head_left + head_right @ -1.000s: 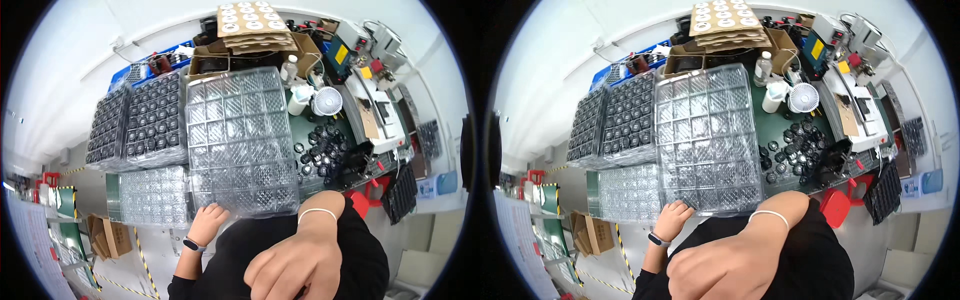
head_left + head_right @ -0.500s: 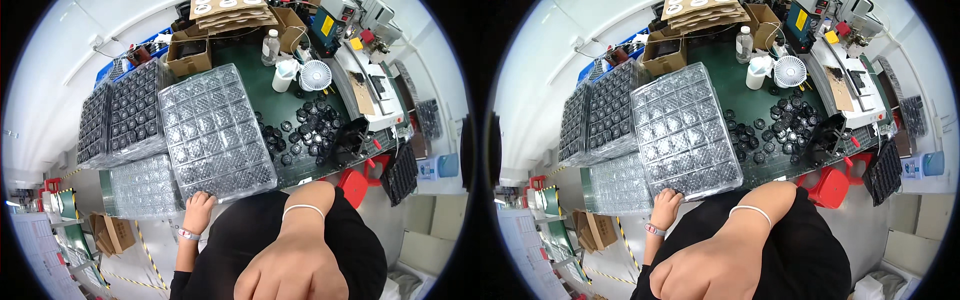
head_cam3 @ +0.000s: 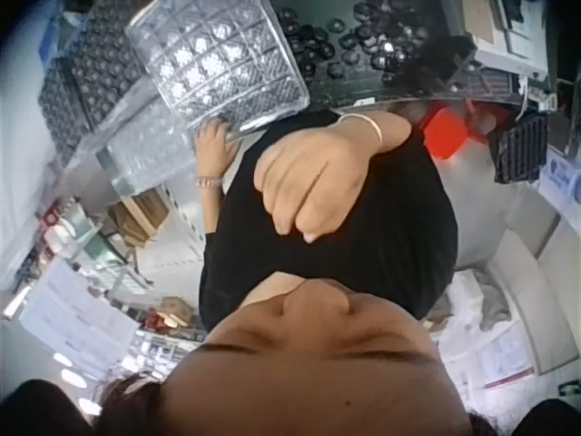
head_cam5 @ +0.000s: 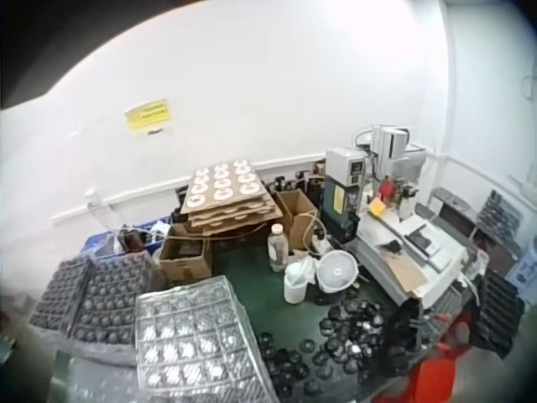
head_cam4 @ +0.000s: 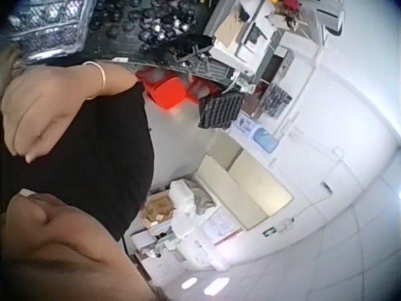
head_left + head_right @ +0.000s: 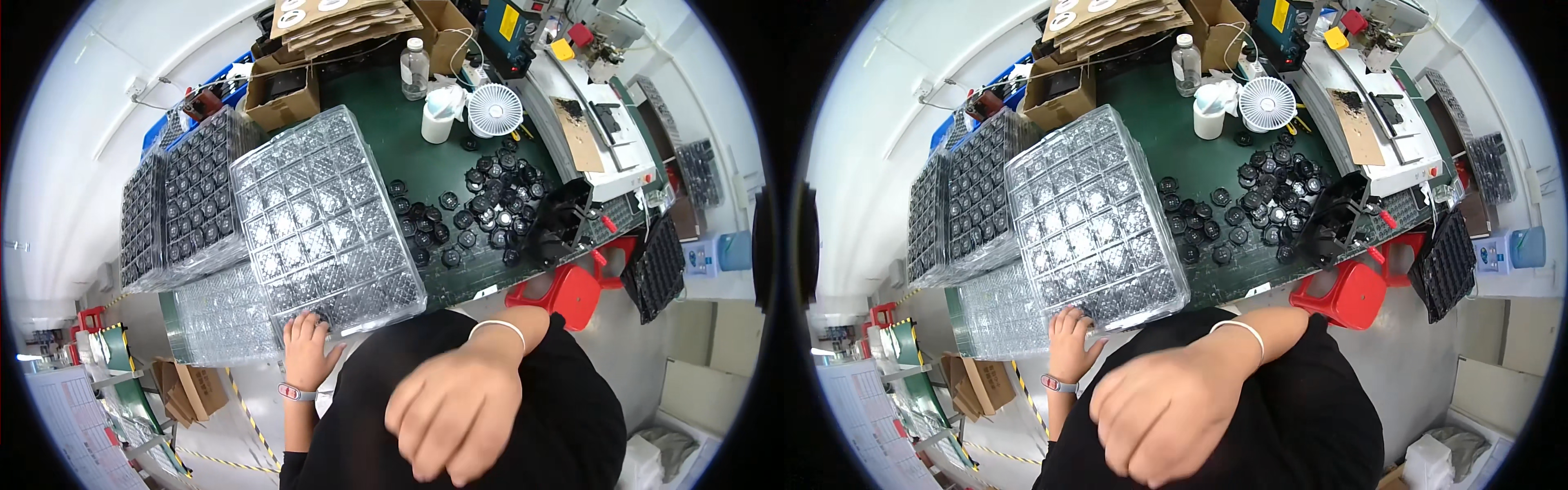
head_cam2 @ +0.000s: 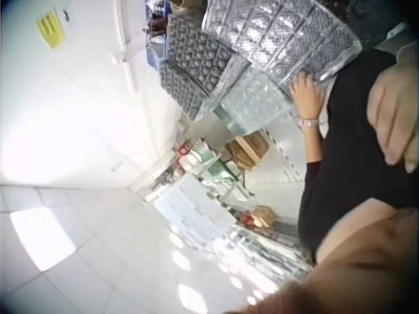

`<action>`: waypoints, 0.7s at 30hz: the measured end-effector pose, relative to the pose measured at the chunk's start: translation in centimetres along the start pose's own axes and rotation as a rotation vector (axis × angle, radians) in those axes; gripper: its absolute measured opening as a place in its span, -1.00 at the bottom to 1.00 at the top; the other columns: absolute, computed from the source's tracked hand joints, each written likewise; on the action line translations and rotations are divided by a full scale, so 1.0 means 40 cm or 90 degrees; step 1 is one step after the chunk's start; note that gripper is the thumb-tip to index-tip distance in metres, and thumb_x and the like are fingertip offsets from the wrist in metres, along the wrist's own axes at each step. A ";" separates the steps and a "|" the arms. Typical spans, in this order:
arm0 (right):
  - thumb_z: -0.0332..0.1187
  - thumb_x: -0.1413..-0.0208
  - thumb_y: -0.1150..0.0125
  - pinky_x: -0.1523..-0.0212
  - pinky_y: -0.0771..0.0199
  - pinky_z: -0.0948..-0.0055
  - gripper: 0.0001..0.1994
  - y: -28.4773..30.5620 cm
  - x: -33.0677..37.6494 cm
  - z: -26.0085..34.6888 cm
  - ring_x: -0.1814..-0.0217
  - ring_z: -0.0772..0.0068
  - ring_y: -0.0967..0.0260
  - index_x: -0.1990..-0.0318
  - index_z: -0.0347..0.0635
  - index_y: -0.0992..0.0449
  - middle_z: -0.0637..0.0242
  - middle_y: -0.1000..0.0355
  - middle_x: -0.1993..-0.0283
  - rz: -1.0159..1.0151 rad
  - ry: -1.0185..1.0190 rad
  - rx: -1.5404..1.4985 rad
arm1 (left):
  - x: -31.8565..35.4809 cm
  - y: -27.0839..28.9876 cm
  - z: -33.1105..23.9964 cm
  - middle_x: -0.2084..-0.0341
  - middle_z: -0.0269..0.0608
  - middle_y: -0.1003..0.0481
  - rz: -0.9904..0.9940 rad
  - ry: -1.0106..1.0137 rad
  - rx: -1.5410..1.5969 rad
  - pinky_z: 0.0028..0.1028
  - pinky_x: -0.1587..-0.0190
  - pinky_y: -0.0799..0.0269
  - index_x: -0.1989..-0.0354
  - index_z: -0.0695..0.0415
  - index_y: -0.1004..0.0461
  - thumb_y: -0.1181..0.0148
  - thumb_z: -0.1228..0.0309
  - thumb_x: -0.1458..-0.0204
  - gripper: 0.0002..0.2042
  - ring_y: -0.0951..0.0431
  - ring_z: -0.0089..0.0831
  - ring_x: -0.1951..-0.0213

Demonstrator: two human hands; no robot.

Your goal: The person sorts black circular electronic components by hand, placing them into plastic grid trays.

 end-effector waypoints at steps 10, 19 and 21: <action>-0.38 0.13 -0.38 -0.14 -0.42 0.05 -0.48 0.794 1.162 -0.107 -0.10 -0.15 -0.38 -0.08 -0.17 -0.47 -0.08 -0.38 -0.06 -0.506 -1.028 1.041 | -0.124 -0.063 0.007 -0.46 0.13 0.04 -0.047 0.220 -0.060 0.26 -0.39 0.42 -0.40 0.08 -0.19 -0.14 -0.07 -0.11 -0.26 0.14 0.16 -0.47; -0.34 0.14 -0.48 -0.16 -0.41 0.10 -0.45 0.879 1.164 -0.236 -0.12 -0.13 -0.36 -0.08 -0.16 -0.49 0.01 -0.38 -0.08 -0.177 -1.084 0.924 | -0.160 -0.123 0.018 -0.46 0.10 0.02 -0.066 0.273 -0.038 0.22 -0.40 0.41 -0.43 0.05 -0.15 -0.13 -0.05 -0.09 -0.24 0.11 0.14 -0.47; -0.37 0.18 -0.50 -0.17 -0.41 0.11 -0.42 0.863 1.170 -0.269 -0.11 -0.13 -0.38 -0.09 -0.17 -0.47 0.00 -0.40 -0.04 -0.082 -1.084 0.830 | -0.159 -0.125 0.016 -0.45 0.10 0.01 -0.064 0.279 -0.042 0.22 -0.40 0.40 -0.43 0.05 -0.15 -0.14 -0.06 -0.09 -0.24 0.10 0.14 -0.46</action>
Point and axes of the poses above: each hand's wrist, its own x-axis away from the middle knuckle, its own y-axis out of the back of the hand, z = x × y, the point moved 10 cm from there along -x, towards the middle knuckle
